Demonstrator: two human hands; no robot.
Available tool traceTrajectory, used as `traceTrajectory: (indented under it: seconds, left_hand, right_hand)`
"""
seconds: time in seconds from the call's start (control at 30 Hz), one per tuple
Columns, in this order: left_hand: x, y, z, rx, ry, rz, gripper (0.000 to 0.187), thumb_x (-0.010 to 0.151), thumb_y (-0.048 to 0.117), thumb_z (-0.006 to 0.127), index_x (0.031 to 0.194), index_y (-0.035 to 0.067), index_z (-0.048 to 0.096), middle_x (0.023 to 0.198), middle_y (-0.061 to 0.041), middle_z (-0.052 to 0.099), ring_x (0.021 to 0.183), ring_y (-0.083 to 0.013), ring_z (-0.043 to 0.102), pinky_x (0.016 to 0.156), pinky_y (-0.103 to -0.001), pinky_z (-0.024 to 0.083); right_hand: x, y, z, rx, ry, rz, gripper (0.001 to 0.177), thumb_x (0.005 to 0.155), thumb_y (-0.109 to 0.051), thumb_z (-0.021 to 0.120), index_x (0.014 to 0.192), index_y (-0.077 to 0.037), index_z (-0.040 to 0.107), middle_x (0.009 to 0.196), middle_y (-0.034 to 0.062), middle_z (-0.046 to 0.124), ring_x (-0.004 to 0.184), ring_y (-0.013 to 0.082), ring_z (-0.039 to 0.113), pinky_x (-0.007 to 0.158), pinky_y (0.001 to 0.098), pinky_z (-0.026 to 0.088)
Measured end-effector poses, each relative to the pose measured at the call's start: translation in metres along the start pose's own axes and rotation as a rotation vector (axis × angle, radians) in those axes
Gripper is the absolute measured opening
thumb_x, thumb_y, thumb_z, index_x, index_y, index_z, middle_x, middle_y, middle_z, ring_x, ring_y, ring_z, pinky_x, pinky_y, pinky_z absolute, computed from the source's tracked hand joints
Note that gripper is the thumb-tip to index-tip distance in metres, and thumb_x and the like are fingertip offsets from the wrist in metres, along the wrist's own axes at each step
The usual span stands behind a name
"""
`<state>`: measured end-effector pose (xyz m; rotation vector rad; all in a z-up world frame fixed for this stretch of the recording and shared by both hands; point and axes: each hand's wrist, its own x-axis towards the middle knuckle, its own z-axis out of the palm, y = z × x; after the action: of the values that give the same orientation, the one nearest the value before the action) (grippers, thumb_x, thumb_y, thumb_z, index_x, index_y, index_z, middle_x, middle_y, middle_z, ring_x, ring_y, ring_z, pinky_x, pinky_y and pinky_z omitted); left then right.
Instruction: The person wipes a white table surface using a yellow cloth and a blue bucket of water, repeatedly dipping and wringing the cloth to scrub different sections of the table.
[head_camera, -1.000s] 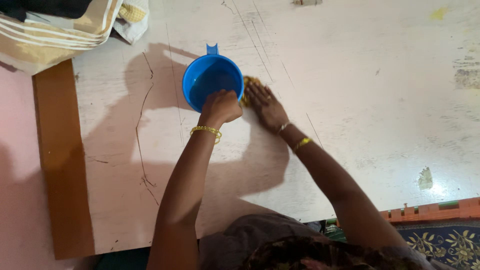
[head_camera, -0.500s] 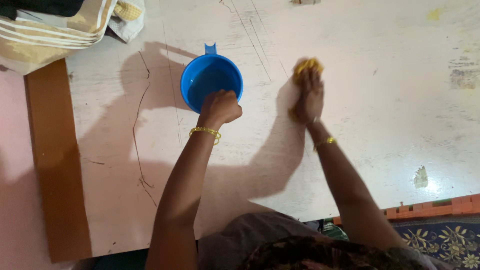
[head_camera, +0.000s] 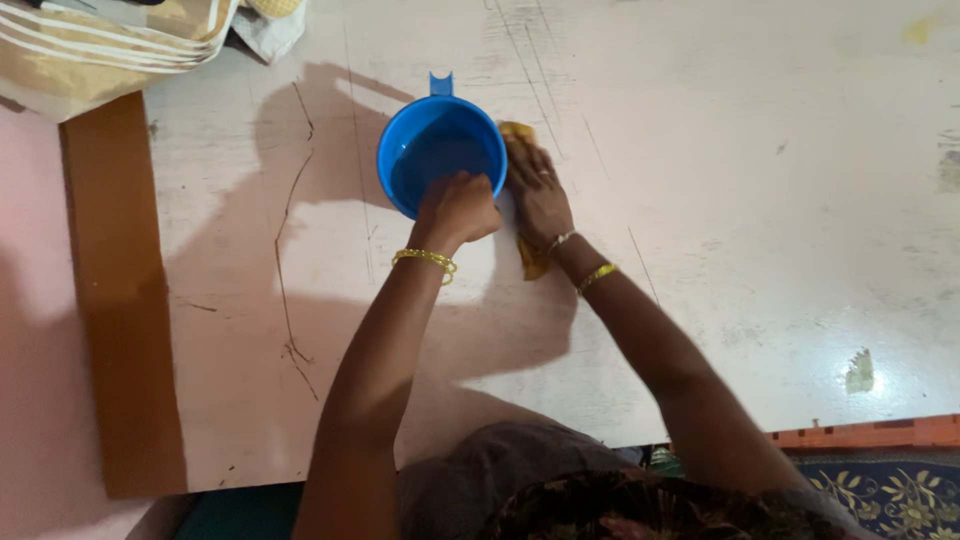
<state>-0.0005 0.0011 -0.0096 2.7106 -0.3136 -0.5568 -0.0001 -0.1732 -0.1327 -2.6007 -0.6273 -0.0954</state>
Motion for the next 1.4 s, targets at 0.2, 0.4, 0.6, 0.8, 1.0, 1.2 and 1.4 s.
traceTrajectory:
  seconds: [0.2, 0.4, 0.6, 0.8, 1.0, 1.2, 1.4]
  left_hand:
    - [-0.002, 0.001, -0.005, -0.052, -0.043, -0.04, 0.023, 0.073, 0.013, 0.061, 0.087, 0.001, 0.075, 0.099, -0.03, 0.071, 0.095, -0.0454, 0.07, 0.09, -0.05, 0.056]
    - [-0.004, 0.004, -0.008, -0.031, -0.017, -0.038, 0.027, 0.077, 0.017, 0.063, 0.094, -0.001, 0.074, 0.105, -0.03, 0.07, 0.098, -0.046, 0.069, 0.09, -0.051, 0.054]
    - [0.0, 0.004, -0.007, -0.049, -0.089, -0.087, 0.028, 0.078, 0.018, 0.063, 0.097, 0.0, 0.072, 0.107, -0.03, 0.069, 0.099, -0.0456, 0.069, 0.09, -0.05, 0.054]
    - [-0.002, 0.005, -0.008, -0.061, -0.096, -0.086, 0.026, 0.077, 0.014, 0.06, 0.092, 0.0, 0.075, 0.105, -0.029, 0.071, 0.1, -0.0458, 0.068, 0.091, -0.05, 0.055]
    - [0.0, 0.003, -0.001, -0.005, -0.042, -0.047, 0.025, 0.078, 0.015, 0.059, 0.09, 0.0, 0.075, 0.101, -0.032, 0.07, 0.097, -0.0472, 0.069, 0.09, -0.052, 0.054]
    - [-0.002, 0.004, -0.003, 0.001, -0.041, -0.042, 0.025, 0.078, 0.017, 0.06, 0.089, 0.0, 0.075, 0.102, -0.029, 0.072, 0.097, -0.0453, 0.069, 0.09, -0.052, 0.055]
    - [-0.001, 0.001, 0.0, -0.011, -0.033, -0.038, 0.026, 0.08, 0.02, 0.061, 0.091, 0.001, 0.075, 0.103, -0.028, 0.072, 0.098, -0.0447, 0.069, 0.09, -0.051, 0.055]
  right_hand:
    - [0.071, 0.027, 0.014, -0.13, -0.121, -0.159, 0.066, 0.095, -0.016, 0.059, 0.158, -0.003, 0.041, 0.169, 0.0175, 0.028, 0.157, 0.0348, 0.019, 0.128, 0.0492, 0.016]
    - [0.13, 0.08, 0.025, -0.243, -0.072, -0.007, 0.072, 0.099, -0.015, 0.06, 0.165, -0.007, 0.032, 0.174, 0.0109, 0.023, 0.161, 0.0293, 0.015, 0.13, 0.0485, 0.013]
    - [0.13, 0.168, 0.019, -0.283, -0.048, 0.36, 0.095, 0.094, -0.018, 0.073, 0.167, -0.007, 0.014, 0.172, 0.0136, 0.005, 0.158, 0.0306, 0.001, 0.127, 0.0569, 0.002]
    - [0.065, 0.195, -0.044, -0.222, 0.026, 0.822, 0.065, 0.117, -0.042, 0.037, 0.168, -0.01, 0.012, 0.177, 0.0101, 0.008, 0.163, 0.0284, 0.001, 0.131, 0.057, 0.0]
    - [-0.012, 0.16, -0.085, -0.216, 0.082, 1.0, 0.071, 0.111, -0.046, 0.028, 0.167, -0.009, 0.007, 0.176, 0.0114, 0.007, 0.162, 0.0281, -0.001, 0.131, 0.0528, -0.004]
    - [-0.084, 0.102, -0.079, -0.22, 0.141, 0.99, 0.082, 0.109, -0.054, 0.03, 0.163, 0.002, 0.005, 0.173, 0.0238, 0.004, 0.159, 0.0333, -0.004, 0.127, 0.0543, -0.007]
    - [-0.124, 0.015, -0.037, -0.274, 0.022, 0.607, 0.093, 0.107, -0.063, 0.036, 0.161, 0.009, 0.012, 0.17, 0.0301, 0.011, 0.159, 0.0418, 0.006, 0.13, 0.0537, 0.007]
